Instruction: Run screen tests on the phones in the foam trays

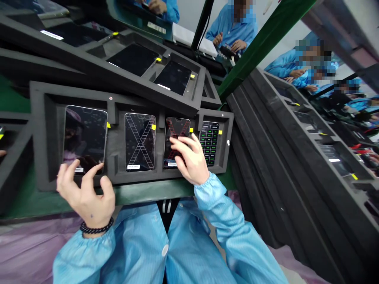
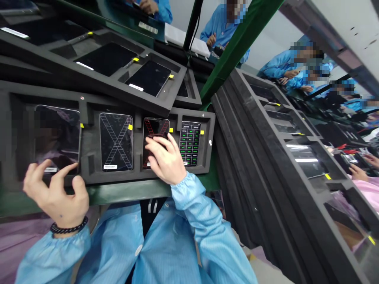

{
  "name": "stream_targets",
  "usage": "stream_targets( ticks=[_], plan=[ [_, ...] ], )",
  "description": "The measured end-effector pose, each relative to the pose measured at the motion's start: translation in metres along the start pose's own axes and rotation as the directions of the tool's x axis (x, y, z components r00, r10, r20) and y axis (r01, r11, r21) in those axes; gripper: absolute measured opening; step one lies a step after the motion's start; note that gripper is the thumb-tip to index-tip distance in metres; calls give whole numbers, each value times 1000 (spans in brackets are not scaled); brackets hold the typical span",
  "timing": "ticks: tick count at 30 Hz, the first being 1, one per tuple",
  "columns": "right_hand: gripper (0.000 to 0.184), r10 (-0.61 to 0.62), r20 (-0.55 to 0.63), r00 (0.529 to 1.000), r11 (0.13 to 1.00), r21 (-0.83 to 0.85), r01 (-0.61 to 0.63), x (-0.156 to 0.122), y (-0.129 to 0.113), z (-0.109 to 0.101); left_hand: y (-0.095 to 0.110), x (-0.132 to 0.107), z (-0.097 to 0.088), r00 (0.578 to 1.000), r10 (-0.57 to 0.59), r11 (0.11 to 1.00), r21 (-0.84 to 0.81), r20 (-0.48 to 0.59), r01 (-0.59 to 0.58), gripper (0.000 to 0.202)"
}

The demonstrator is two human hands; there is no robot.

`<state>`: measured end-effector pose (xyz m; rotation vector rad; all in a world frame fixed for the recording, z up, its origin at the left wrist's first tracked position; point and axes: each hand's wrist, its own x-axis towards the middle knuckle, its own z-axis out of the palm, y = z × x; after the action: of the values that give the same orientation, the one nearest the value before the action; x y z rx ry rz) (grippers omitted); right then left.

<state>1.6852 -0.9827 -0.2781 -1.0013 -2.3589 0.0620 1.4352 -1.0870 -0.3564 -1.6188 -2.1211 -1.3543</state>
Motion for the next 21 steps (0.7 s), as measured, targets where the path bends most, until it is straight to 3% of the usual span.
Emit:
stream_targets(
  ticks=[4, 8, 21],
  plan=[
    [39, 77, 13, 997, 994, -83, -75, 36, 10, 9, 0, 1, -1, 1000, 5, 1000, 2, 6, -5, 37],
    [36, 85, 24, 996, 990, -111, -82, 52, 15, 22, -1, 1, 0, 1000, 9, 1000, -16, -8, -9, 35],
    [48, 117, 56, 992, 992, -59, -114, 4, 5, 14, -7, -1, 2, 999, 37, 999, -11, -28, -37, 36]
  ],
)
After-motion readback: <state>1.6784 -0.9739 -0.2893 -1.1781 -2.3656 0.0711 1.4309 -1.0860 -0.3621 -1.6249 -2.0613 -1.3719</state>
